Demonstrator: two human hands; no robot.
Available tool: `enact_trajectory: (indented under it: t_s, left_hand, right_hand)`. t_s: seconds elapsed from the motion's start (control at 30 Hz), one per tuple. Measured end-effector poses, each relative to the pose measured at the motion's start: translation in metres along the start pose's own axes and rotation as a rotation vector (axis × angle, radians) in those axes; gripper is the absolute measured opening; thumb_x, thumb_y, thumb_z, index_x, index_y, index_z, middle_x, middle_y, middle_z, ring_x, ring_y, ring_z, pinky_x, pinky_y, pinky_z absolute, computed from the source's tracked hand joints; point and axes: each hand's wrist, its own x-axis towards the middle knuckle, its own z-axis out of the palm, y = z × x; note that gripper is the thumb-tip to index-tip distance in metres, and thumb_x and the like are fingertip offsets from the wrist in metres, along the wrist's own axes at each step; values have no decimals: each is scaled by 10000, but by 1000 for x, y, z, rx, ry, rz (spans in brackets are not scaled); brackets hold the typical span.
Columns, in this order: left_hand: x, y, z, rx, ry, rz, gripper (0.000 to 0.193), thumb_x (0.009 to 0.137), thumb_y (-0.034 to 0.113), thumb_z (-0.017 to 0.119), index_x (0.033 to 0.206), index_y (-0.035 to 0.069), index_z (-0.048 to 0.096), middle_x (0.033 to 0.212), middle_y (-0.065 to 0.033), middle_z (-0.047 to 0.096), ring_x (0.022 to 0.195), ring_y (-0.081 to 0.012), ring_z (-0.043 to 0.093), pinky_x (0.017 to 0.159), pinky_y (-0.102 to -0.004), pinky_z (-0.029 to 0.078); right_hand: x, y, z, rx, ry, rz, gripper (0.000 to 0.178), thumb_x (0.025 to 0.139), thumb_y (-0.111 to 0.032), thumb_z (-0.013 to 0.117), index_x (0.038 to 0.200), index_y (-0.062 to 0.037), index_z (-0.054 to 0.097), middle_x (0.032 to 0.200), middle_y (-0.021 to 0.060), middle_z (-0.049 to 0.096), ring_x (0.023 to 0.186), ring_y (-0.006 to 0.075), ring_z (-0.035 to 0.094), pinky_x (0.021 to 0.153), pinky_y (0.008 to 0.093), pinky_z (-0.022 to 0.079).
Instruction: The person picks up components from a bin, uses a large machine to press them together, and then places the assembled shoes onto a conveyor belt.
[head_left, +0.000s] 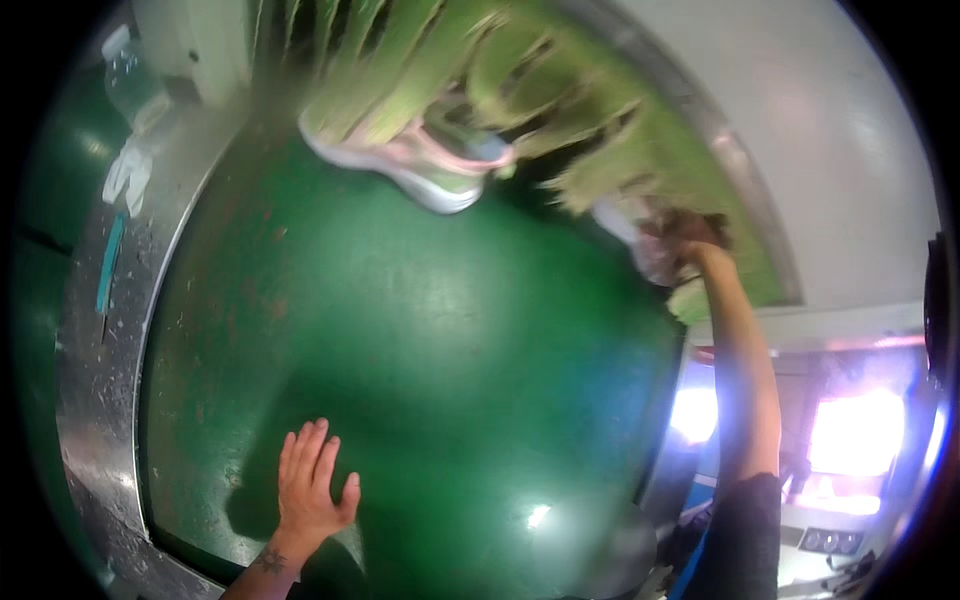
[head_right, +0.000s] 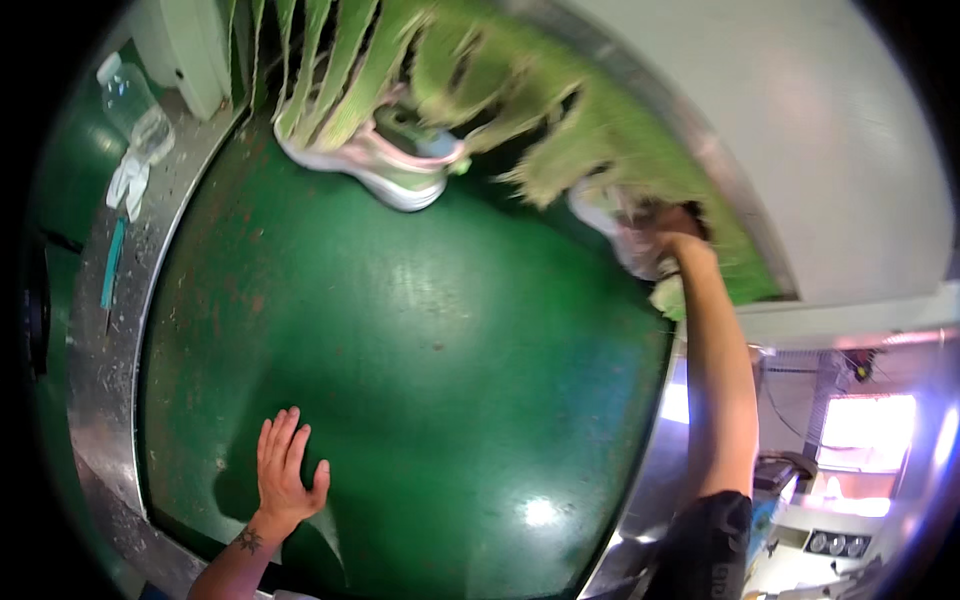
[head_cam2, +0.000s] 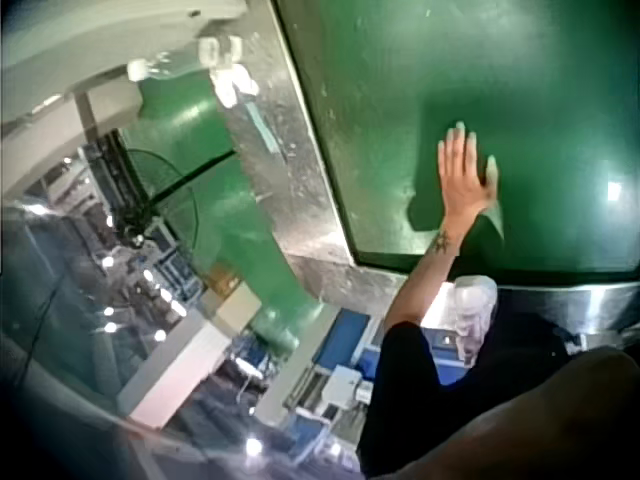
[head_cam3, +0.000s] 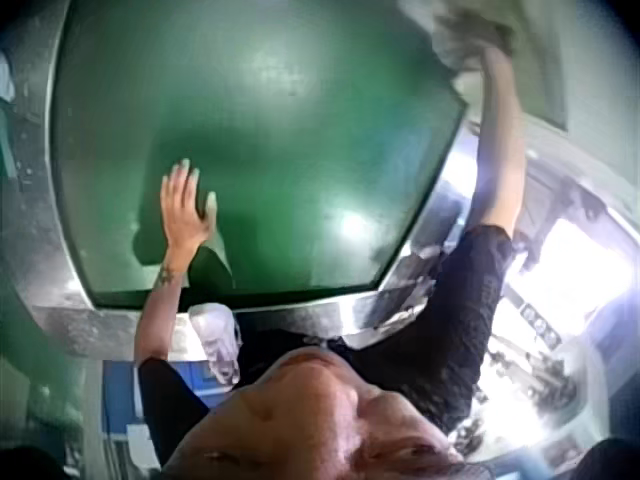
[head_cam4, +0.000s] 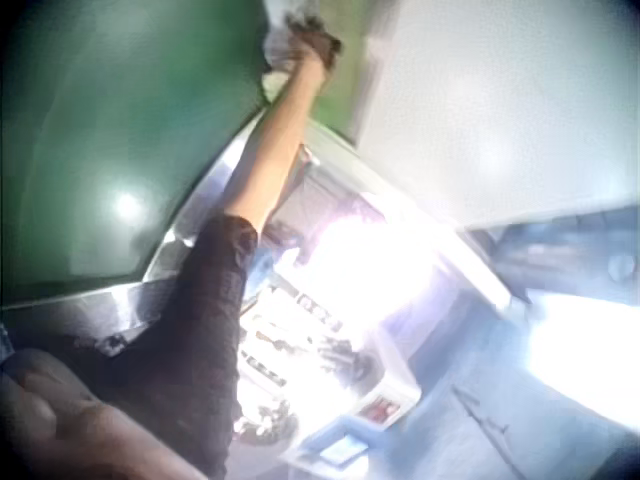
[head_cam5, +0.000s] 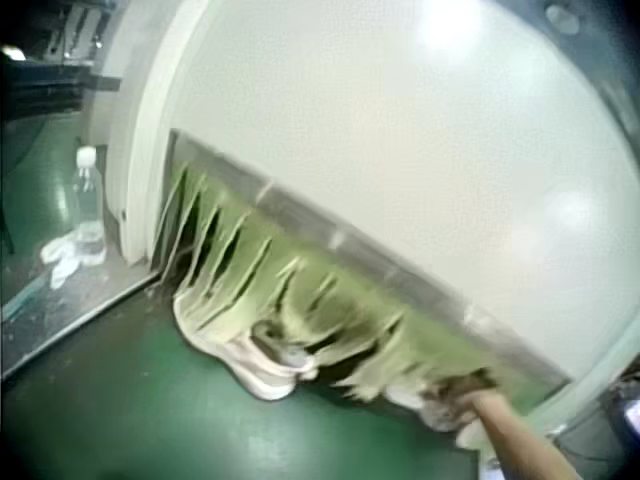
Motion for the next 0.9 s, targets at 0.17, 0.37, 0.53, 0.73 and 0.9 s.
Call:
enact_trajectory:
  t_s: [0.17,0.37,0.53,0.73,0.9]
  left_hand:
    - [-9,-21,-17,74,80,-29,491,774,179,599,1212,-11,480,1336,-216,447,1246,-389,419,1056,-527,290]
    - [-13,-2,-14,54,89,-34,484,760,181,601,1182,-27,488,1357,-192,422,1277,-357,385,1087,-500,265]
    - [-11,63,-17,30,62,-261,650,858,463,551,1227,-67,486,1332,-206,448,1267,-336,402,1082,-455,282]
    - [-71,269,-92,-1086,-1736,-377,869,871,680,377,1412,6,289,1283,-189,524,1119,-278,544,985,-385,407]
    - [-129,416,-176,-1687,-1416,-210,671,726,280,615,1278,-55,430,1147,-242,575,1051,-365,580,964,-435,447]
  right_hand:
    - [5,-114,-30,-292,42,-5,560,795,-527,603,1199,-141,569,1288,159,515,1149,311,519,939,432,432]
    - [-290,-111,39,245,180,-184,655,645,-414,782,1113,-26,537,1023,151,584,840,341,595,683,417,515]
    - [-610,-166,-57,792,151,344,833,716,-322,782,1349,14,357,1342,186,441,1184,272,476,983,389,395]
    - [-691,-135,-155,480,286,-457,512,710,-144,733,1183,-56,559,1144,124,588,1064,297,570,908,408,482]
    - [-795,-146,-126,1275,751,39,747,780,-142,712,1398,-68,298,1366,150,378,1239,299,428,1022,402,385]
